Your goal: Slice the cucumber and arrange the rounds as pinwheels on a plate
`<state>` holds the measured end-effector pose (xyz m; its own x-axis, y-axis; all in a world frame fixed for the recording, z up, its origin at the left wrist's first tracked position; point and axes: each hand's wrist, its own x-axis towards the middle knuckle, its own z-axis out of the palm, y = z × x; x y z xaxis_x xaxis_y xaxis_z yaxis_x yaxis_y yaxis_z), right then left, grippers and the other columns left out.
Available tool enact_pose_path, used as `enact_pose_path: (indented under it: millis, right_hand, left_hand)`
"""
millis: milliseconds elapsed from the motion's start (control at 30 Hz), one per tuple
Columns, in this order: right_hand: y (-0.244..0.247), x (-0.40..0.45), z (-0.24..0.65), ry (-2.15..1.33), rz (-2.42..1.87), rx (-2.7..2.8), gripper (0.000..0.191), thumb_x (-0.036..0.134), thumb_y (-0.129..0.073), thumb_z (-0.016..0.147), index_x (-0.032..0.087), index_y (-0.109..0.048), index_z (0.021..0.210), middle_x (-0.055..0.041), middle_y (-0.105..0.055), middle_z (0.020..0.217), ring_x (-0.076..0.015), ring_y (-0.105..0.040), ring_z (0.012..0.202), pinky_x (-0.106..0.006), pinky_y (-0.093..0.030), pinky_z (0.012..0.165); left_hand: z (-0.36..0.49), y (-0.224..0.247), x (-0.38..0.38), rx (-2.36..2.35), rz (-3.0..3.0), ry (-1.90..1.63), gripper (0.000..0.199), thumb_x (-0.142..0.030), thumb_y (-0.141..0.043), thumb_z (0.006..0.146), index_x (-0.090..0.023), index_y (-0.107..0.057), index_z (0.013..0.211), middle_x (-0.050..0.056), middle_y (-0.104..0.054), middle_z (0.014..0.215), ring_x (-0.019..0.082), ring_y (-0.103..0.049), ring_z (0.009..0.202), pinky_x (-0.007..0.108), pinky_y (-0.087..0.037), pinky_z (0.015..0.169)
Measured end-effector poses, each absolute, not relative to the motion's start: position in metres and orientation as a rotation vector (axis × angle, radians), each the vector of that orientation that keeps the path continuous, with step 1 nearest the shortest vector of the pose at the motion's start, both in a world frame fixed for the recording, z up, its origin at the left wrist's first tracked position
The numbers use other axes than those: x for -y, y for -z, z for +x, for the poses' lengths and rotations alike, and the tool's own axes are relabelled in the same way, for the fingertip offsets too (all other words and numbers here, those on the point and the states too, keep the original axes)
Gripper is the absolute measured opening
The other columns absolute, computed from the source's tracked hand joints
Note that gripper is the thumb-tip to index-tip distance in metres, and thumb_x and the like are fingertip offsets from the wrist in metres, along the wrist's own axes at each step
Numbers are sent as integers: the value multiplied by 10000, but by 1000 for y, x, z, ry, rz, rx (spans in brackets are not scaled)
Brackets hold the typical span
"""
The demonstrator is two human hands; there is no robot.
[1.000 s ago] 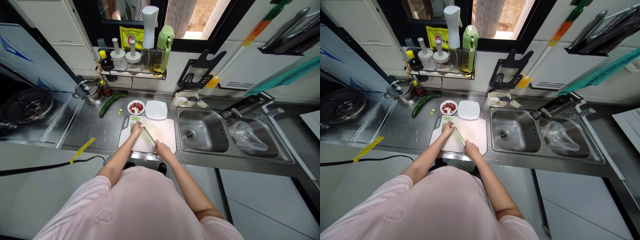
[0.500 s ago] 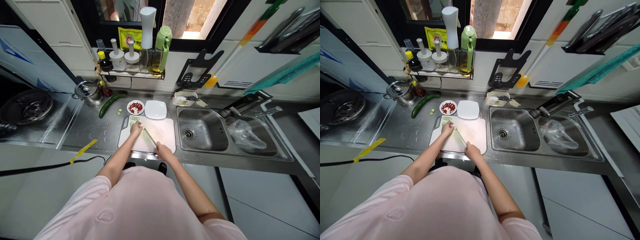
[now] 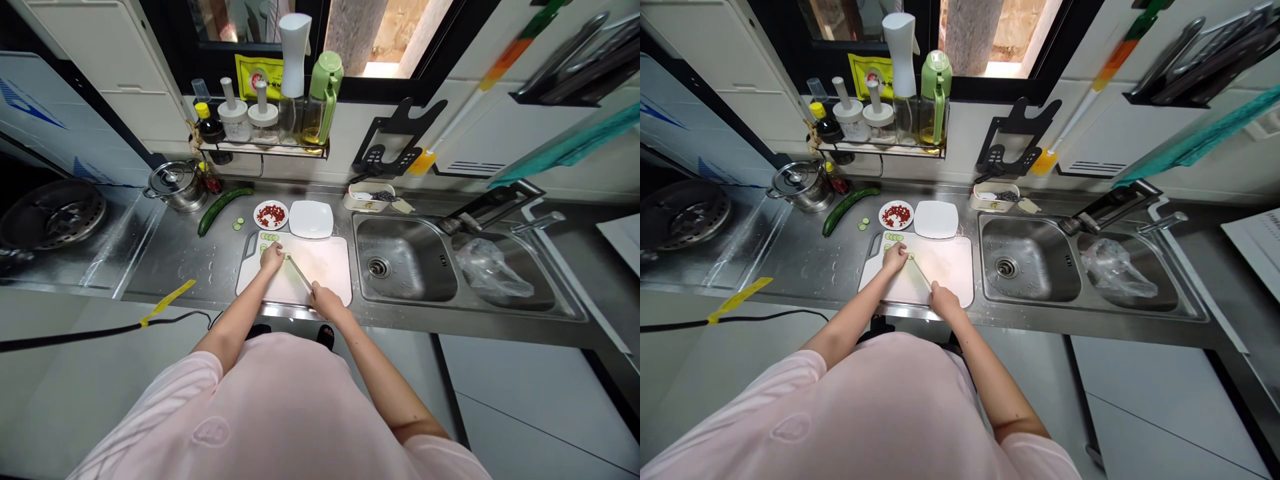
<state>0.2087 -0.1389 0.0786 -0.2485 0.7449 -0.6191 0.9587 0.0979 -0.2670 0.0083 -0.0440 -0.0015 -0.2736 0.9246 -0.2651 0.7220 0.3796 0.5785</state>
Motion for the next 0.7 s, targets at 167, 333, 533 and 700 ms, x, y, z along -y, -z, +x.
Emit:
enact_pose_path:
  millis: [167,333,533,700]
  right_hand:
    - [-84,133,203,934,1670,-2051,215,222,-326,933,177,-450,1103,-141,-640,1017,-236,-622,878,-278,-371,632]
    - [-82,134,203,946,1681,-2043,222,238,-318,948,182,-447,1120,-134,-638,1021,-217,-621,869,-273,-377,656]
    - [-70,139,209,911,1688,-2075,220,250,-324,946,189,-450,1115,-130,-643,1017,-221,-624,877,-276,-377,662]
    - [-68,144,216,914,1693,-2071,211,237,-333,932,188,-456,1096,-129,-650,1004,-231,-624,881,-272,-360,635]
  left_hand:
    - [9,1,45,-2079,1394,-464,247,-229,-580,790,-268,-599,1033,4,-669,859,175,-609,866,257,-418,708]
    - [8,4,45,-2079,1424,-472,234,-237,-584,786,-270,-593,1017,3,-672,856,177,-608,862,259,-415,698]
    - [8,4,45,-2075,1448,-464,247,-215,-561,787,-264,-591,1027,5,-677,860,179,-611,871,261,-420,711]
    - [10,0,49,-2061,1491,-470,252,-225,-543,802,-245,-597,1047,19,-677,881,190,-612,894,272,-432,740]
